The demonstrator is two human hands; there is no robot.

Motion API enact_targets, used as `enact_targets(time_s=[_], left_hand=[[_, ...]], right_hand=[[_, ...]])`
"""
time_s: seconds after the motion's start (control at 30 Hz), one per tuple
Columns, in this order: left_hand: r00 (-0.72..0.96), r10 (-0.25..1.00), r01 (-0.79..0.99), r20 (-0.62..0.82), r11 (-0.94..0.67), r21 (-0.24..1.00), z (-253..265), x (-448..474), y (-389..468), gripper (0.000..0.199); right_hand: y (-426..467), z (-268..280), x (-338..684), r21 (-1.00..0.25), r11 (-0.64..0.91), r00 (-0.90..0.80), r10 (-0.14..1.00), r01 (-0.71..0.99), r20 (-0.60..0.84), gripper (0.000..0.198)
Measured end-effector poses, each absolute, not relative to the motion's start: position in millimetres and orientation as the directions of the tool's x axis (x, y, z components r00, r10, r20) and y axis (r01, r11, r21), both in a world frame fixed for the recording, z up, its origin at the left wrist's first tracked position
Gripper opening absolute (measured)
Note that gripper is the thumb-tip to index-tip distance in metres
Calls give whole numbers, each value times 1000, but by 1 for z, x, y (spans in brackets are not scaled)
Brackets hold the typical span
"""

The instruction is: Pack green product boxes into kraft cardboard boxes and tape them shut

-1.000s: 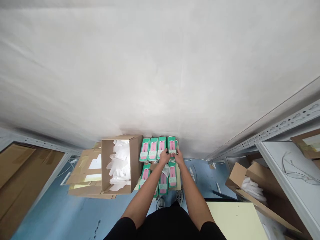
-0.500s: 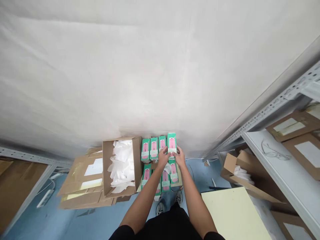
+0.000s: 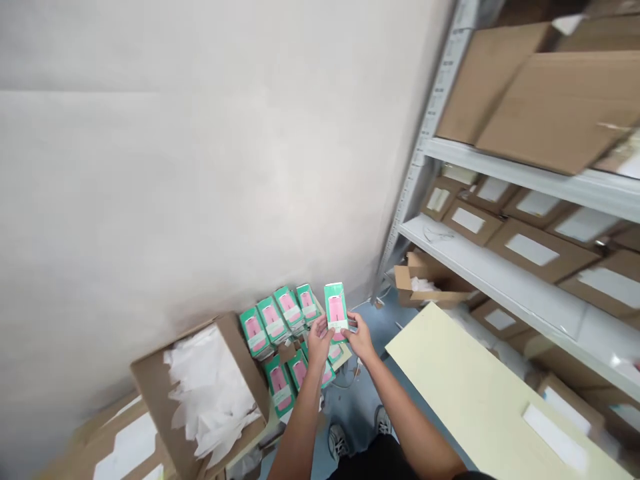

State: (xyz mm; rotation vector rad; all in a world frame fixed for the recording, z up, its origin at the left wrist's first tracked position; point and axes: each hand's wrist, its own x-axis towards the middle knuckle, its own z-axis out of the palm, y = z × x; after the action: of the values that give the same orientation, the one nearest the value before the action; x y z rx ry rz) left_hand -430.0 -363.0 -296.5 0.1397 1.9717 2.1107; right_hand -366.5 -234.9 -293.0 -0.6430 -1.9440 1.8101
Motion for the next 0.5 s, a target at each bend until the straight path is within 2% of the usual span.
enact_targets(time_s=[0.13, 0.23, 0.4, 0.5], left_hand=[[-926, 336, -166, -176, 57, 984, -308, -403, -346, 69], [-896, 394, -160, -204, 141, 977, -317, -382, -327, 65], [-789, 577, -145, -212, 161, 976, -320, -341, -274, 55], [-695, 676, -177, -246, 172, 969, -316, -311, -230, 58]], right_hand=[[-220, -302, -322, -995, 44, -753, 657, 90, -39, 49], [-203, -310, -287, -994, 4, -715, 694, 112, -78, 49], [-156, -317, -220, -989, -73, -629, 765, 126, -137, 48], [-123, -320, -173, -986, -121, -536, 828, 116, -164, 57]])
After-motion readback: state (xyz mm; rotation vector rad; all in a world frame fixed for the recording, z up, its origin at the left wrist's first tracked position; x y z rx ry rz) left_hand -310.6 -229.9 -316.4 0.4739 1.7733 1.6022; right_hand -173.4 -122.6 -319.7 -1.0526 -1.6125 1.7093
